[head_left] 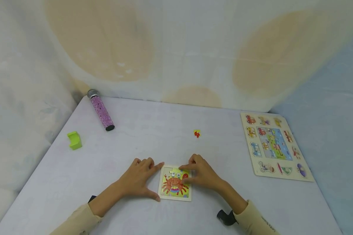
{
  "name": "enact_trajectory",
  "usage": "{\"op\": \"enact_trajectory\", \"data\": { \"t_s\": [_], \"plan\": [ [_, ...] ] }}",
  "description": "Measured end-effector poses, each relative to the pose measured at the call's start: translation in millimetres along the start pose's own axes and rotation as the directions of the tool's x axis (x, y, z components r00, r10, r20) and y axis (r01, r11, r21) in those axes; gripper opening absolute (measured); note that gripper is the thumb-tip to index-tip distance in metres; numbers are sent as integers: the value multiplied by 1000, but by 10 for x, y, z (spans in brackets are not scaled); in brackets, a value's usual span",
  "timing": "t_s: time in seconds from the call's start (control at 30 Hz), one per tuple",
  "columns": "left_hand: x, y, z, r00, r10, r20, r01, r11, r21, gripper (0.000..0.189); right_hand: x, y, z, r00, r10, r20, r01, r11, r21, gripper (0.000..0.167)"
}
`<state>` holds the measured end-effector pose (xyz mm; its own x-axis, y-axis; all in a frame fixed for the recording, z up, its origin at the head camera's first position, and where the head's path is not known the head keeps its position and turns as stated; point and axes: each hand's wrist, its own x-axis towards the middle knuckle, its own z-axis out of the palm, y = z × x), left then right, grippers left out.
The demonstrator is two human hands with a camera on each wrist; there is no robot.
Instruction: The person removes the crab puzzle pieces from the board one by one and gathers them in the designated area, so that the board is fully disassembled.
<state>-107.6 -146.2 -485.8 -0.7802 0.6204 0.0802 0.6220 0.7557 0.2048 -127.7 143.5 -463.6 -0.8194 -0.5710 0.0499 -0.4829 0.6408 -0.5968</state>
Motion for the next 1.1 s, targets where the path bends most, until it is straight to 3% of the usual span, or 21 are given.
{"op": "enact_trajectory", "data": {
  "t_s": [0.4, 0.63, 0.83, 0.97, 1.1],
  "plan": [
    [5, -5, 6, 1000, 2, 0, -2, 1000, 18, 119, -14, 17, 106, 999, 31, -29, -26, 986, 166, 42],
    [4, -6, 5, 1000, 2, -2, -2, 1000, 23, 119, -69, 51, 126, 996, -14, -88, 37, 964, 263, 35],
    [-3, -1, 8, 1000, -4, -4, 4, 1000, 13, 118, -54, 34, 144, 996, -52, -78, 65, 981, 183, 42],
    [-2, 4, 4, 1000, 0, -9, 0, 1000, 0, 118, -40, 11, 161, 996, -42, -77, 47, 997, 67, 47],
    [1, 8, -6, 1000, 6, -16, -6, 1000, -3, 117, -46, 0, 175, 997, -31, -72, 33, 999, 21, 47]
  ]
}}
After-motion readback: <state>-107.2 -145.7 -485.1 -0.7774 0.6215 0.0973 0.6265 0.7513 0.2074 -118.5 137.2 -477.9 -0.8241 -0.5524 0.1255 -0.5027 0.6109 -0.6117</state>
